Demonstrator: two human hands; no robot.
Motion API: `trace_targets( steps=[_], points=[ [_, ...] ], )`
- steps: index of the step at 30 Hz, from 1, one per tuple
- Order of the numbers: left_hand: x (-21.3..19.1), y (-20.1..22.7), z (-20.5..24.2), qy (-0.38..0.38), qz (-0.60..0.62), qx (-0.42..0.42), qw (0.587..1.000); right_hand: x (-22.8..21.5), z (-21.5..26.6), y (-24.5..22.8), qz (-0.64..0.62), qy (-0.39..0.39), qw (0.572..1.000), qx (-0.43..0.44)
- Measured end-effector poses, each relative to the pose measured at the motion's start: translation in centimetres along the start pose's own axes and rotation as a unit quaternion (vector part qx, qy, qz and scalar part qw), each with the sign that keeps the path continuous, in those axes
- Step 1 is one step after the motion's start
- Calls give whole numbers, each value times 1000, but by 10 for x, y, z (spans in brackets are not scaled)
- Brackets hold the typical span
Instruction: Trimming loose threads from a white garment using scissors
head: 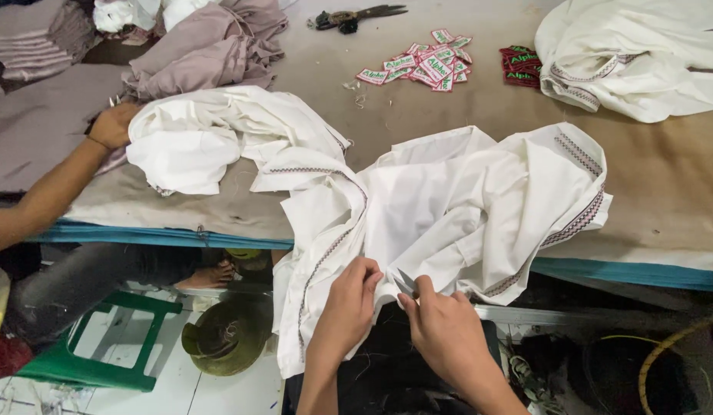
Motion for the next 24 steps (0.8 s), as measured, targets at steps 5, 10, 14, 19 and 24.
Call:
trace_targets(
  steps=[5,10,14,19,24],
  points=[
    [-16,2,3,45,0,26,999,1,9,0,-38,-17,999,-25],
    [-21,4,4,57,14,34,998,21,12,-9,-11,-44,999,-28],
    [-18,4,6,28,23,11,999,39,10,-12,10,-41,998,-56],
    [-16,9,6,31,29,38,998,48,8,-7,57,7,996,-63],
    [-11,7,5,17,26,25,999,49,7,-7,74,-8,995,-72]
  ],
)
Point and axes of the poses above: each hand's wrist, its own z-axis away from the middle knuckle, its own x-axis out of the palm, y = z × x, the point moved 7 cm from there along -z, towards the middle knuckle, and after that the axes turned 11 degrees about -z, right-handed, at the moved point
